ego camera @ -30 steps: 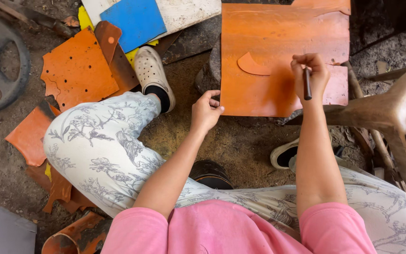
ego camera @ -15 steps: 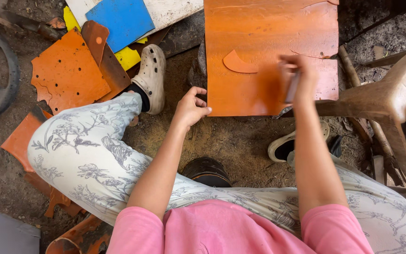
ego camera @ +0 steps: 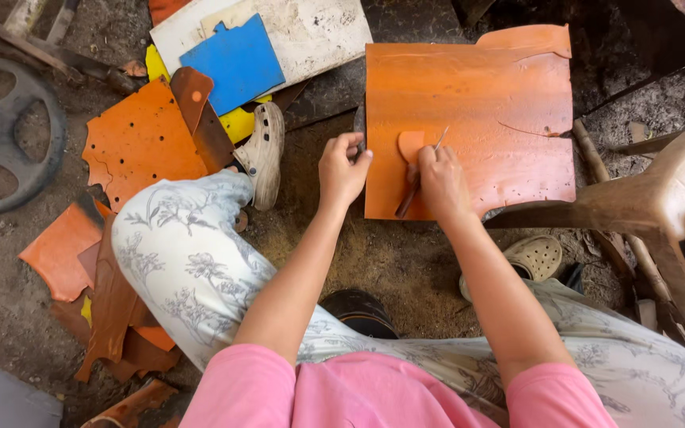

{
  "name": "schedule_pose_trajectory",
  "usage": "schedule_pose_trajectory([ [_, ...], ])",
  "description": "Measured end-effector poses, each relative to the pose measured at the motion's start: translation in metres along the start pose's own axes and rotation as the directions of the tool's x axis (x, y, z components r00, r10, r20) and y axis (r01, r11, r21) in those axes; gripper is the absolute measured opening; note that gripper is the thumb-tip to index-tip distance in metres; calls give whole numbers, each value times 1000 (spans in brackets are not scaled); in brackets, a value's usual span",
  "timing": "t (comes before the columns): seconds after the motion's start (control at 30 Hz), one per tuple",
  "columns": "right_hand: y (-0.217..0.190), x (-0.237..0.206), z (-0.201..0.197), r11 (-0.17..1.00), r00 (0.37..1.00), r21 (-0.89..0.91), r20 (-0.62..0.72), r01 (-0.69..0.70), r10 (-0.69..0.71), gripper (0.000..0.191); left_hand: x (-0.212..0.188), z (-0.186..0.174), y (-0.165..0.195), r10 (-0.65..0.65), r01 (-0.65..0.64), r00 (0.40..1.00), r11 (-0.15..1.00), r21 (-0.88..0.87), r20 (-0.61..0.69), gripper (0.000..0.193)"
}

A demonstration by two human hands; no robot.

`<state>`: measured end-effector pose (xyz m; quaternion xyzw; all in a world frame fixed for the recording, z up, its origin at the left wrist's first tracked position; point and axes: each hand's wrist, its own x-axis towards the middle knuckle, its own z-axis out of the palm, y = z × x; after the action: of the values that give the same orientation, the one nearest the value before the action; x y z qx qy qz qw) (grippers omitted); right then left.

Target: The person sits on the floor and uses a pointed tool to cut curved shapes from an orange sheet of leather. They repeatedly trace the outline of a small template and cut along it, removing small pieces from the sheet.

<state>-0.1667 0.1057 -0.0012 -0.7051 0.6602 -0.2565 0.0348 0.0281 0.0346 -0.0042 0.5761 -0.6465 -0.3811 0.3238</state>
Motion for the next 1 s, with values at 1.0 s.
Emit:
schedule_pose_trajectory([
  [1.0, 51, 29, 4, 557, 927, 768, 127, -316, 352, 34, 51, 9, 18, 202, -350, 868, 897, 271, 453, 27],
])
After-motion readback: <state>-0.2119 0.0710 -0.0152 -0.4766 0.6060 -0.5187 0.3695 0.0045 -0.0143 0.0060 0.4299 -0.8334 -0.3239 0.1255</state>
